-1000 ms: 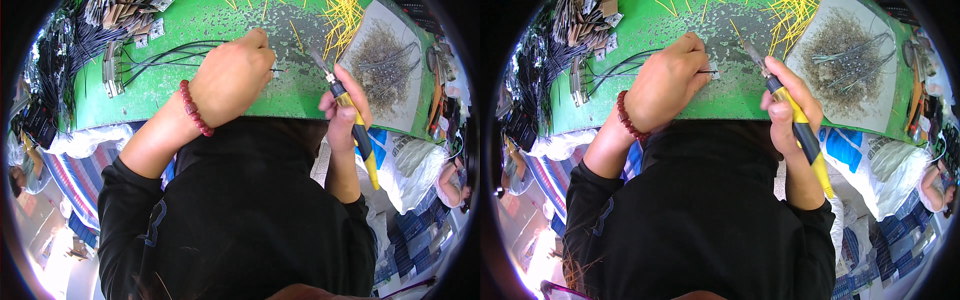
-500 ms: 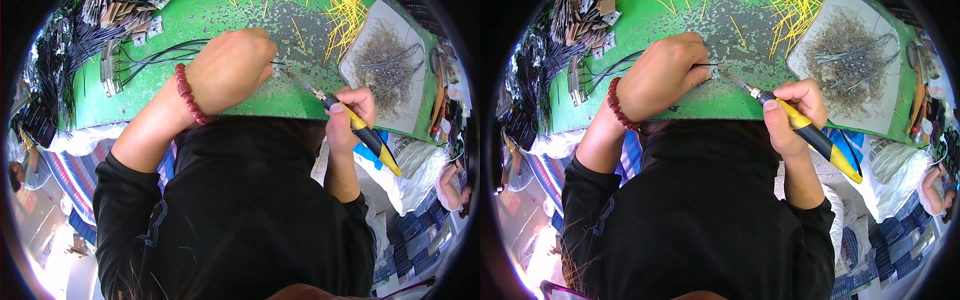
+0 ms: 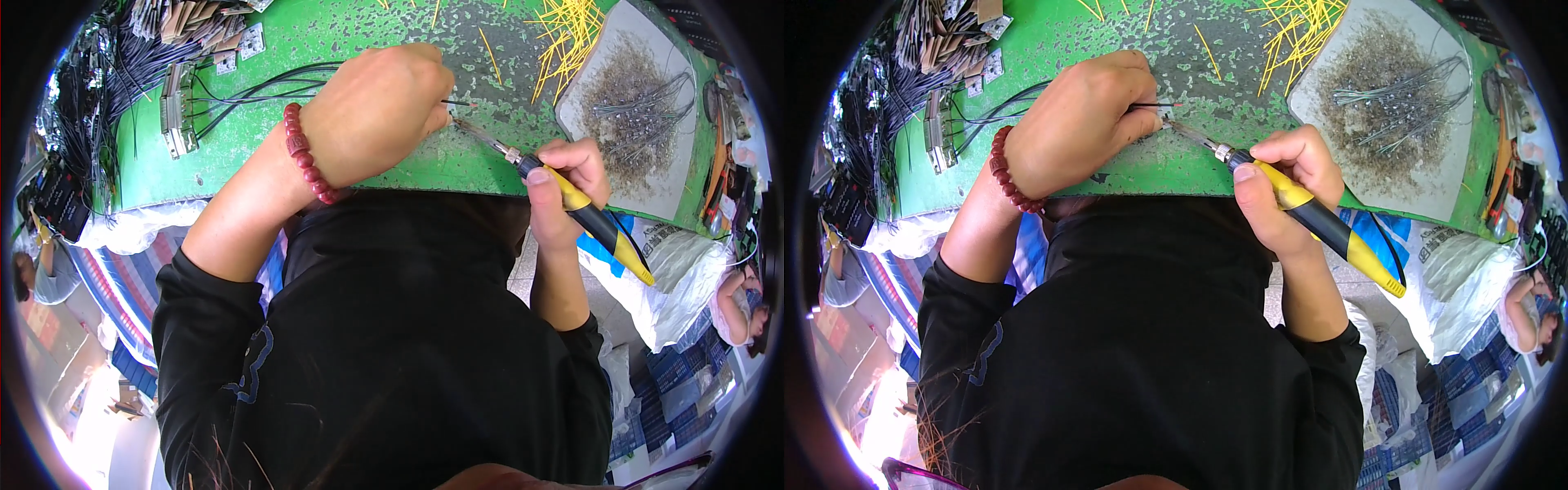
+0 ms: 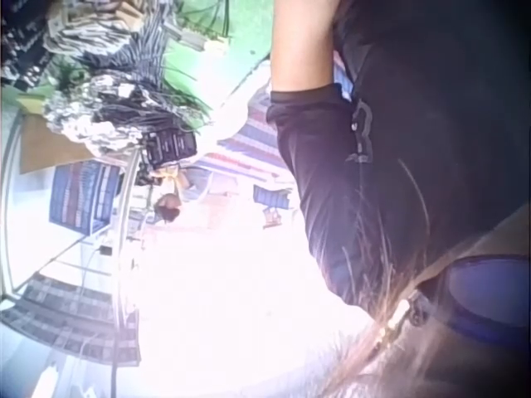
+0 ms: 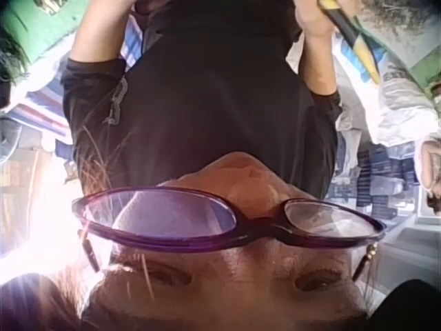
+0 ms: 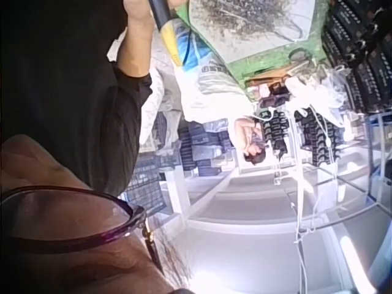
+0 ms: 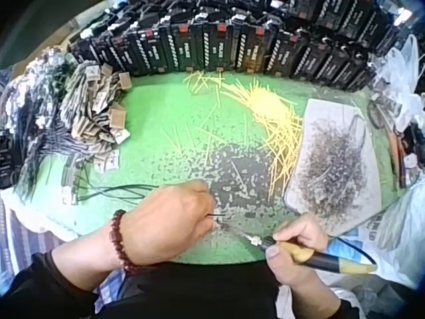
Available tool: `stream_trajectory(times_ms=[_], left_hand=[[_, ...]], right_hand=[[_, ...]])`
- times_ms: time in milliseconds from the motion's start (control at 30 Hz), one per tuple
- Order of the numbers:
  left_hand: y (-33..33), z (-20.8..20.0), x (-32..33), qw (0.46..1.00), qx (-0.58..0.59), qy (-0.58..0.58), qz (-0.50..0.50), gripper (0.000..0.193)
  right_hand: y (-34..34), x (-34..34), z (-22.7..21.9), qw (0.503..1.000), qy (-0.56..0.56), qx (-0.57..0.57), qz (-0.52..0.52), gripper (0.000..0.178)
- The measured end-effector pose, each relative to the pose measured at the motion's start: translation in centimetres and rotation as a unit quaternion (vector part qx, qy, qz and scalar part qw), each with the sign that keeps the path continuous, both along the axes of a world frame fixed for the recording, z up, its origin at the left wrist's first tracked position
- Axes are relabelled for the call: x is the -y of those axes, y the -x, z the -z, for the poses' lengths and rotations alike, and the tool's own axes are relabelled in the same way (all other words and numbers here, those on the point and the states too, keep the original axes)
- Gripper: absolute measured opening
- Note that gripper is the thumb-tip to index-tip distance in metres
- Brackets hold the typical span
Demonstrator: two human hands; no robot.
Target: The person solders wires onto a circuit board using a soldering iron, retrieves a toy car body, and solders the wiring connections.
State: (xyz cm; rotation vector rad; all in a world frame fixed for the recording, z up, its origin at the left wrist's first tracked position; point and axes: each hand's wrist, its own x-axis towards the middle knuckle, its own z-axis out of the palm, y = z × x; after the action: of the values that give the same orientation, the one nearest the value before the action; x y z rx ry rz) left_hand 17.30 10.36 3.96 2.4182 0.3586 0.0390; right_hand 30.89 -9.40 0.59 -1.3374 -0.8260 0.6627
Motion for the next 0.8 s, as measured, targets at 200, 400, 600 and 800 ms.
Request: stream_trajectory(times_ms=[200, 400, 600, 800], left_hand=[[0.0, 0.0, -0.1, 1.0, 0.005, 0.0, 0.0, 0.014], [-0.1, 0.0, 0.0, 1.0, 0.005, 0.002, 0.0, 0.014], [0.1, 0.0, 0.0, 1.0, 0.005, 0.004, -0.004, 0.015], [0.1, 0.2, 0.1, 1.0, 0.013, 0.001, -0.005, 0.015]], right_hand=[[0.1, 0.0, 0.4, 0.999, -0.041, -0.001, 0.026, 0.02], [-0.5, 0.4, 0.6, 0.997, -0.056, -0.001, 0.059, 0.025], [-0.1, -1.0, -1.6, 0.999, 0.005, -0.023, 0.038, 0.041], [-0.1, -3.8, -1.1, 0.992, 0.065, 0.11, 0.011, 0.03]])
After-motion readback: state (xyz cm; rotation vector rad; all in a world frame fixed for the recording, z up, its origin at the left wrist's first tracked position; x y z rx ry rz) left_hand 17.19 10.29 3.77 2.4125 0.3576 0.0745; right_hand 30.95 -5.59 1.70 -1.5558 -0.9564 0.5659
